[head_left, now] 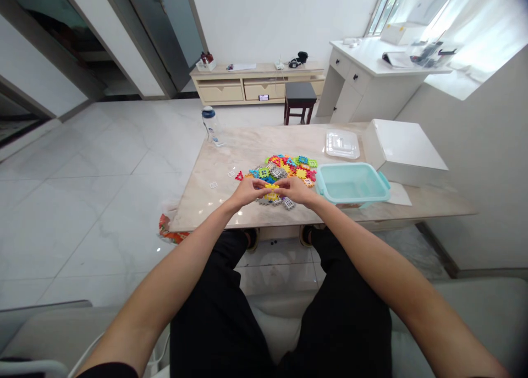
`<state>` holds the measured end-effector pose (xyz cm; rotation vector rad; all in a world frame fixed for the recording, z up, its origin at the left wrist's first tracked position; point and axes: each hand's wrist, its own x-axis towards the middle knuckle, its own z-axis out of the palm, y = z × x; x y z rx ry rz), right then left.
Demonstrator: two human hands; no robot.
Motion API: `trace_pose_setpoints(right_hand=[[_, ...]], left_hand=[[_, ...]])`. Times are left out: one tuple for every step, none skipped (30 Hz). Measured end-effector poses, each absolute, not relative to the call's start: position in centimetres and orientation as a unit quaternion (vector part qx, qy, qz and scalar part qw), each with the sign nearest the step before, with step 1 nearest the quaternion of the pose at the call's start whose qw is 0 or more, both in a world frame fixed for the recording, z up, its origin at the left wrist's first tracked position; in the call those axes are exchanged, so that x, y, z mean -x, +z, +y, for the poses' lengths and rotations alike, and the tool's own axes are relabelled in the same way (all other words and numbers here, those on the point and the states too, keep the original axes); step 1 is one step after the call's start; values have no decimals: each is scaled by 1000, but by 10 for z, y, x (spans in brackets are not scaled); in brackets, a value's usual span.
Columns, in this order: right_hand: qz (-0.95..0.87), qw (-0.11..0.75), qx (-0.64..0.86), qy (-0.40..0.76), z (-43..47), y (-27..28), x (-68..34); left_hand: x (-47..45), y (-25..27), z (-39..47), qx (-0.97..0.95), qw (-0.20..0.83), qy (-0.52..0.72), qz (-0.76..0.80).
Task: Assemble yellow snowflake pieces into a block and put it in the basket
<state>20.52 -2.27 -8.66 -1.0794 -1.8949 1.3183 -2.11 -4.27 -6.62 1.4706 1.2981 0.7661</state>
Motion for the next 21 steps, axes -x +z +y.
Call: trace_pose_setpoints(right_hand=[[-699,283,414,510,-22,-92,-204],[-687,274,423,524,-22,-98,-203],[-678,264,428,536,-21,-102,-201],[-672,256,430,546,-20,-106,-200],[-667,251,433,552,-18,-109,-200],[-662,250,438,554,-16,-112,-199],[-661,252,446,548,-14,-113,-199],[-662,256,456,537,-11,-115,-198],[-666,261,465,522,-9,-116,-198],[-672,263,471,507,-7,-117,-198],[-680,265,473,494,-5,-117,-198],[-687,266,472,484,-4,-117,-198],[-694,266,469,478,-4,-117,-199],[-702,263,465,471,-4,-117,-199],[-712,260,460,463,-5,-117,-199],[-722,255,455,453,-6,-116,-200],[-733,251,451,443,-8,-115,-201],[-742,246,448,434,-10,-114,-202],[-749,244,447,425,-12,-113,-203],[-754,241,446,418,-14,-112,-204],[-758,239,446,413,-16,-111,-205]], left_hand=[[20,-72,-43,-587,511,313,544],[19,-77,-43,-569,527,308,552],[19,-82,-42,-552,539,303,559],[19,-86,-42,-538,547,300,567],[20,-90,-42,-526,550,296,577],[22,-94,-41,-515,551,292,589],[24,-97,-41,-503,551,287,601],[27,-100,-40,-492,550,279,614],[31,-103,-40,-479,550,269,629],[35,-105,-40,-466,551,257,643],[39,-108,-40,-451,554,243,656],[43,-109,-40,-436,559,226,668],[47,-111,-41,-421,563,210,680],[50,-112,-41,-407,566,195,690],[53,-113,-41,-396,566,182,699],[55,-115,-42,-390,564,172,707],[57,-116,-42,-388,557,165,715],[57,-118,-43,-389,548,158,723],[57,-119,-43,-392,538,152,731],[57,-121,-43,-394,528,146,738],[56,-123,-44,-396,517,142,745]])
